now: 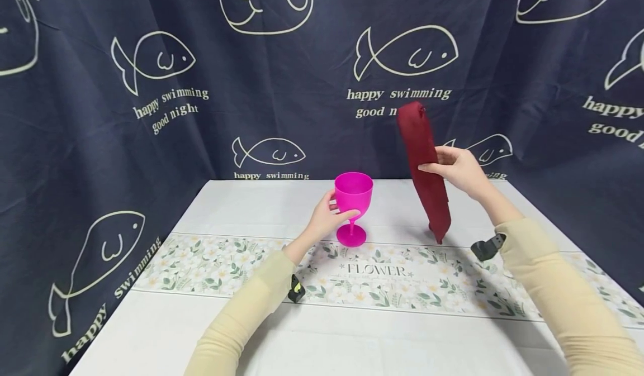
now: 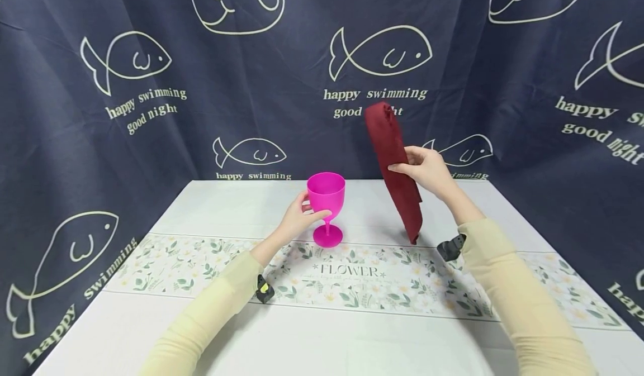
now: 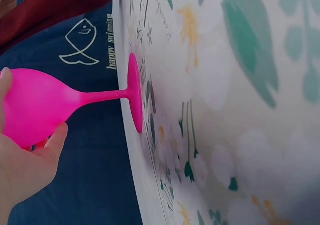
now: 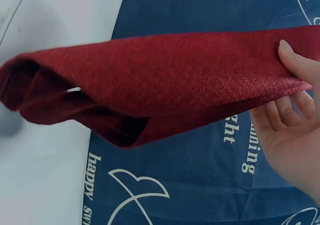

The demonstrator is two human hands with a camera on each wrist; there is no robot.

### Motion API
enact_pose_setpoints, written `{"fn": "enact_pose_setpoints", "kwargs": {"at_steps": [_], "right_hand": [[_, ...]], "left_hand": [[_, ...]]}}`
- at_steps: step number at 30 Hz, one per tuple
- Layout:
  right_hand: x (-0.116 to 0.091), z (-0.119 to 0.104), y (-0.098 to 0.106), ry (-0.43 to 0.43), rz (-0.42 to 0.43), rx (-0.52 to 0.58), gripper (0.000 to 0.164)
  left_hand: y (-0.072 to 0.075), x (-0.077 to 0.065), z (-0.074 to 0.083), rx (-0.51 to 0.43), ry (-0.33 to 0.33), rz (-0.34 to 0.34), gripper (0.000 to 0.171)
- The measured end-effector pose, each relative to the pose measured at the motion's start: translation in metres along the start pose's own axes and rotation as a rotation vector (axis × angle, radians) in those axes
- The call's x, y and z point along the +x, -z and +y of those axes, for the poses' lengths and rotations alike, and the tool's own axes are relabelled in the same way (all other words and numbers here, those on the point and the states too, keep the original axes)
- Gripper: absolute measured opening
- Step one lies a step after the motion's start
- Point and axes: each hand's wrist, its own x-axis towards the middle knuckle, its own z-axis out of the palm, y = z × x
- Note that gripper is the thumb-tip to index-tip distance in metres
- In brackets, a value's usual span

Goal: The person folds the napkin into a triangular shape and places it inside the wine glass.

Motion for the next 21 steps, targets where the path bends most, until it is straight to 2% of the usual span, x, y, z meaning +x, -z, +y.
{"fn": "enact_pose_setpoints", "kwargs": {"at_steps": [15, 21], "right_hand": [[0.008, -0.013, 0.004, 0.043, -0.077, -0.159, 0.049], [0.013, -0.019, 0.003, 0.095, -0.092, -0.255, 0.045]], "left_hand": [[-0.008, 0.002, 0.002, 0.019, 0.002, 0.004, 0.077], [-0.009, 0.004, 0.002, 0.022, 0.006, 0.003, 0.077]]}}
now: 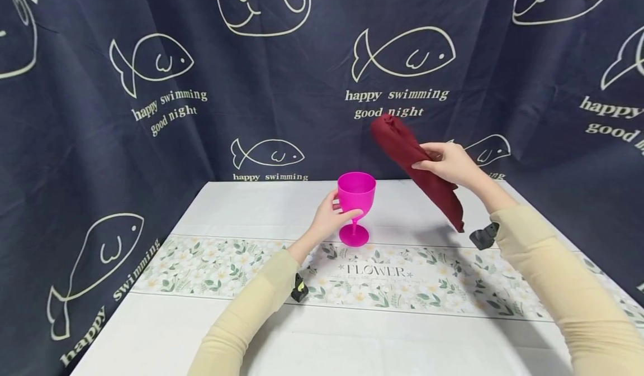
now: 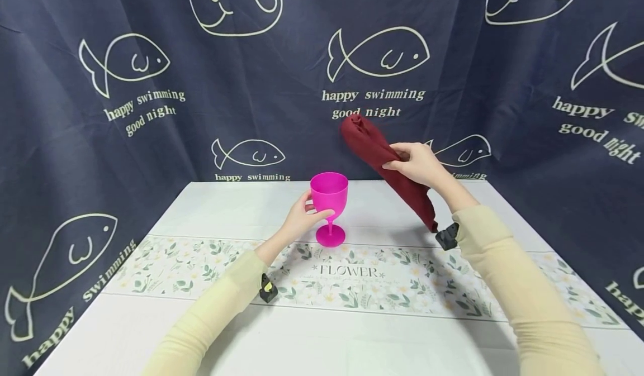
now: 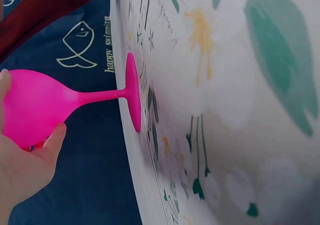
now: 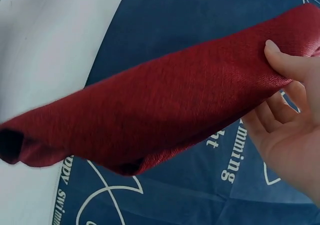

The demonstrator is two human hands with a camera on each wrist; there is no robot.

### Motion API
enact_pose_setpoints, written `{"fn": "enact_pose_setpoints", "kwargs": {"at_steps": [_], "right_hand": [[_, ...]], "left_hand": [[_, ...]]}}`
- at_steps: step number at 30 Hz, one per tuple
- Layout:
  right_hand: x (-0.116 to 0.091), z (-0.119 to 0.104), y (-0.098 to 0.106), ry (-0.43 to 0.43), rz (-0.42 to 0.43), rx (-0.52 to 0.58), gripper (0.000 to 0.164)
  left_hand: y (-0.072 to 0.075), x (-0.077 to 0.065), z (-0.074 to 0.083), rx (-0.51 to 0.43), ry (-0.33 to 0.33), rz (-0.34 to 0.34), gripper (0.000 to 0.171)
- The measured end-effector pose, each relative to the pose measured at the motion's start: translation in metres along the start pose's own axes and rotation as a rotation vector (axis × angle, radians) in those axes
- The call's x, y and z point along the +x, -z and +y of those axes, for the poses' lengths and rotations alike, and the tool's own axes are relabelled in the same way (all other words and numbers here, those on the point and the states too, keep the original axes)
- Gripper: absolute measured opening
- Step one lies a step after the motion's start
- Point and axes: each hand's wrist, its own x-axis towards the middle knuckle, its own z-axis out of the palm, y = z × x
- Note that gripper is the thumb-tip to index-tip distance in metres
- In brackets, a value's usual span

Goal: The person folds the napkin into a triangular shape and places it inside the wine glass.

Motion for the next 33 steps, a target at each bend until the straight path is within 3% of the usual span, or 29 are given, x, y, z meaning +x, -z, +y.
{"fn": "enact_pose_setpoints", "kwargs": {"at_steps": [6, 11, 13, 19, 21, 33], "right_hand": [[0.006, -0.007, 0.001, 0.062, -0.005, -0.035, 0.041], [0.012, -0.011, 0.002, 0.093, 0.048, -0.039, 0.036], [0.014, -0.013, 0.001, 0.098, 0.064, -0.027, 0.033], [0.016, -0.018, -0.001, 0.133, 0.079, -0.055, 0.025], [0.017, -0.019, -0.002, 0.159, 0.082, -0.075, 0.022], [0.026, -0.029, -0.009, 0.404, 0.151, -0.125, 0.024]], "left_hand": [[0.001, 0.001, 0.0, -0.008, -0.001, -0.006, 0.077], [0.003, 0.002, 0.001, -0.017, 0.003, -0.016, 0.077], [0.006, -0.004, 0.011, -0.01, 0.007, -0.021, 0.075], [0.005, -0.001, 0.003, -0.016, -0.006, -0.021, 0.077], [0.003, 0.001, -0.003, -0.019, -0.007, -0.018, 0.078], [0.004, -0.001, -0.003, 0.007, -0.021, -0.018, 0.078]]}}
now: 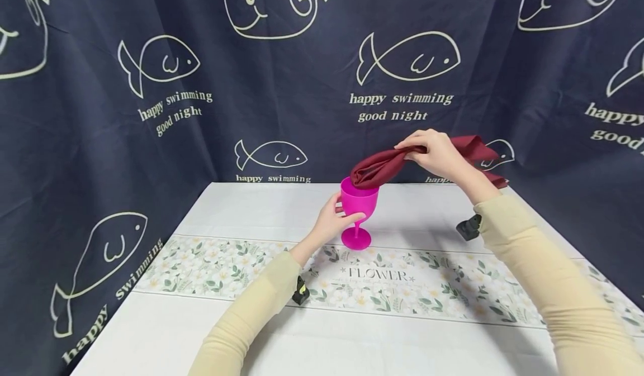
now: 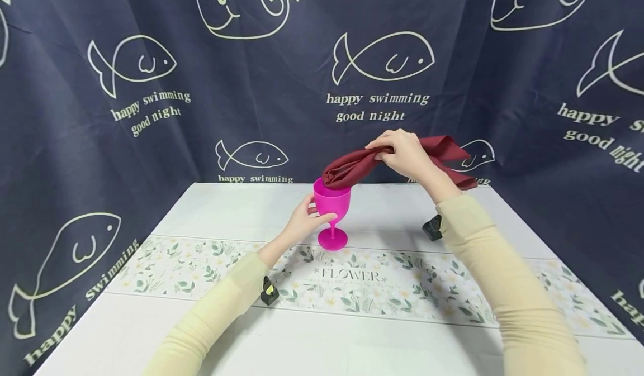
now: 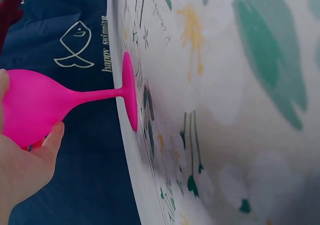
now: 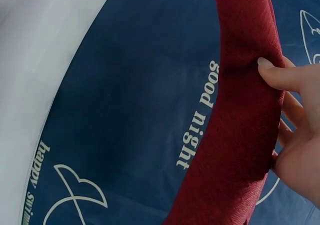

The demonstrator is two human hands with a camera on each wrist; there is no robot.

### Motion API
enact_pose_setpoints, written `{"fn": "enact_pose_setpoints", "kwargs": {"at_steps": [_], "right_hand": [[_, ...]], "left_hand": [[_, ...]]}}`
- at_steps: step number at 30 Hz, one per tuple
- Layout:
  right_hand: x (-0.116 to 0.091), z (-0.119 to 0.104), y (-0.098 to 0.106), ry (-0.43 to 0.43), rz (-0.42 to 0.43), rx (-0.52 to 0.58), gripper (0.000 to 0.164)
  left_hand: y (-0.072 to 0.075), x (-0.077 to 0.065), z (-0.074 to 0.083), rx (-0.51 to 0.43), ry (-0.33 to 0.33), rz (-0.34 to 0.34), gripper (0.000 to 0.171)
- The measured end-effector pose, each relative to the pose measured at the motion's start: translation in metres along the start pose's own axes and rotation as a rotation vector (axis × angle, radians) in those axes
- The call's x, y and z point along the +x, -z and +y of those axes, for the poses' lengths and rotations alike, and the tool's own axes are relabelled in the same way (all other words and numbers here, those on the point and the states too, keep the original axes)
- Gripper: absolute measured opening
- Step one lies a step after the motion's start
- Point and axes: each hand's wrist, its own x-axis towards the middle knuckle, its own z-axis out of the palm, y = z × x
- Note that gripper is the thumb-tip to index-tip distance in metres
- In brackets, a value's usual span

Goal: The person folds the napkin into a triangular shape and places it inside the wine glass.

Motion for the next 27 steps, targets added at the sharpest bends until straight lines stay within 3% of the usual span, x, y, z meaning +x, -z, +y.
{"fn": "enact_pose_setpoints", "kwargs": {"at_steps": [5, 19, 27], "right_hand": [[0.005, -0.004, -0.004, 0.072, 0.025, -0.034, 0.025], [0.008, -0.013, -0.013, 0.17, 0.03, -0.13, 0.03], [0.008, -0.018, -0.021, 0.208, 0.01, -0.114, 0.032]], "left_hand": [[-0.001, 0.0, -0.001, -0.009, 0.001, 0.003, 0.079], [-0.003, 0.0, 0.001, -0.01, -0.003, 0.002, 0.077], [-0.003, -0.001, 0.001, 0.003, 0.007, 0.0, 0.079]]}}
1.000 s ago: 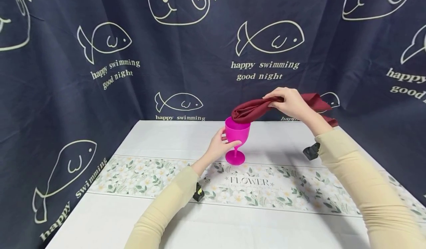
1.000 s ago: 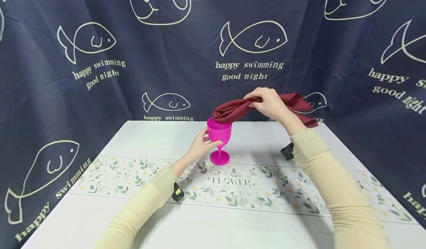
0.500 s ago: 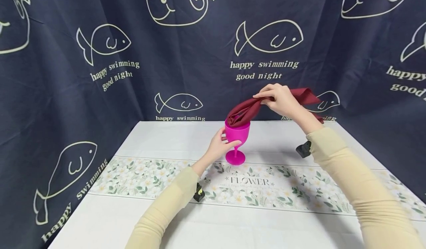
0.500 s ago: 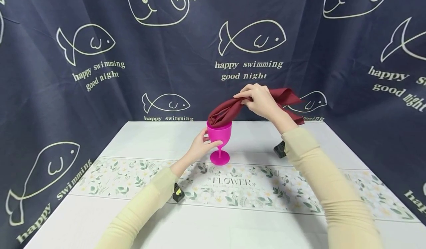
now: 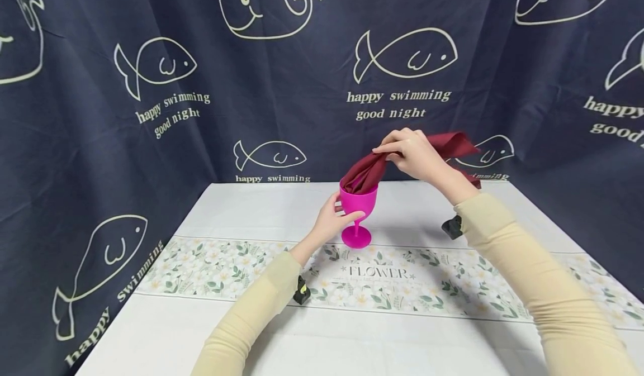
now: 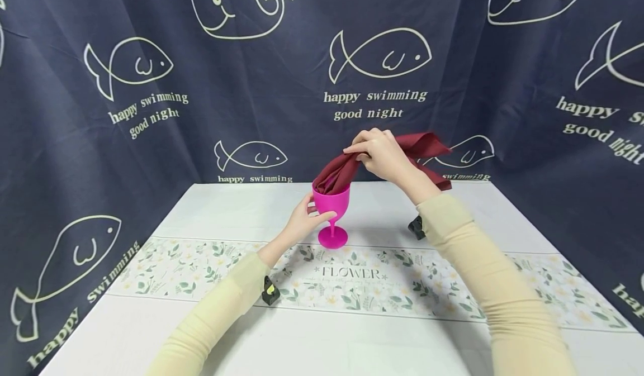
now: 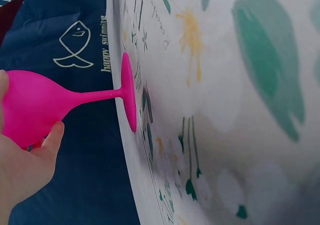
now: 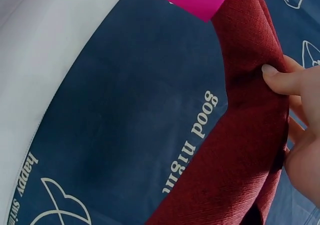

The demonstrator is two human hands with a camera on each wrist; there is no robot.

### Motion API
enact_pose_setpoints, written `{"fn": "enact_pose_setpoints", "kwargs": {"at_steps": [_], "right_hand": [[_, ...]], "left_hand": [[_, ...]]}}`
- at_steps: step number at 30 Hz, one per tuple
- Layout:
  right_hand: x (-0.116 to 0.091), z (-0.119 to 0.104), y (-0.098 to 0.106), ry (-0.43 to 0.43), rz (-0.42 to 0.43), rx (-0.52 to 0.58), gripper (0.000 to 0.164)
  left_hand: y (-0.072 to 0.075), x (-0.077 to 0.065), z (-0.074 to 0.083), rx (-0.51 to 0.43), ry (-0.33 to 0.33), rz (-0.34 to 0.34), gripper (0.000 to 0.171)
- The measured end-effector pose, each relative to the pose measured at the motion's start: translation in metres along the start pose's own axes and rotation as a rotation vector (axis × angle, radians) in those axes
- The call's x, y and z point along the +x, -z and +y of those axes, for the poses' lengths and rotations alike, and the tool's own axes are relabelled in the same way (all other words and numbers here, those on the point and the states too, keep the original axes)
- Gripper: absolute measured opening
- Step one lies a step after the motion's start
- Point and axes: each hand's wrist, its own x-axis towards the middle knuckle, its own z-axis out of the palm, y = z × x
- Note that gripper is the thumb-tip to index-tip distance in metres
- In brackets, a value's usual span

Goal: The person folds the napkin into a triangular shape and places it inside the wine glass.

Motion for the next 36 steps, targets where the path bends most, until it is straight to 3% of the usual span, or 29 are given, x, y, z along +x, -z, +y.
{"fn": "enact_pose_setpoints", "kwargs": {"at_steps": [9, 18, 23, 28, 36], "right_hand": [[-0.006, -0.002, -0.011, -0.03, 0.094, 0.04, 0.038], [-0.014, -0.002, -0.024, -0.096, 0.209, -0.062, 0.024], [-0.018, -0.003, -0.029, -0.175, 0.269, -0.111, 0.033], [-0.021, -0.003, -0.034, -0.257, 0.292, -0.135, 0.04], [-0.024, -0.005, -0.038, -0.229, 0.236, -0.104, 0.029]], "left_hand": [[-0.001, 0.002, -0.003, -0.004, -0.014, -0.001, 0.077], [-0.001, 0.001, -0.002, -0.006, -0.018, 0.003, 0.076], [0.0, 0.0, -0.001, -0.008, -0.007, 0.003, 0.075], [-0.001, 0.0, -0.002, -0.021, 0.0, 0.005, 0.074], [-0.001, 0.0, -0.001, -0.036, -0.005, 0.005, 0.074]]}}
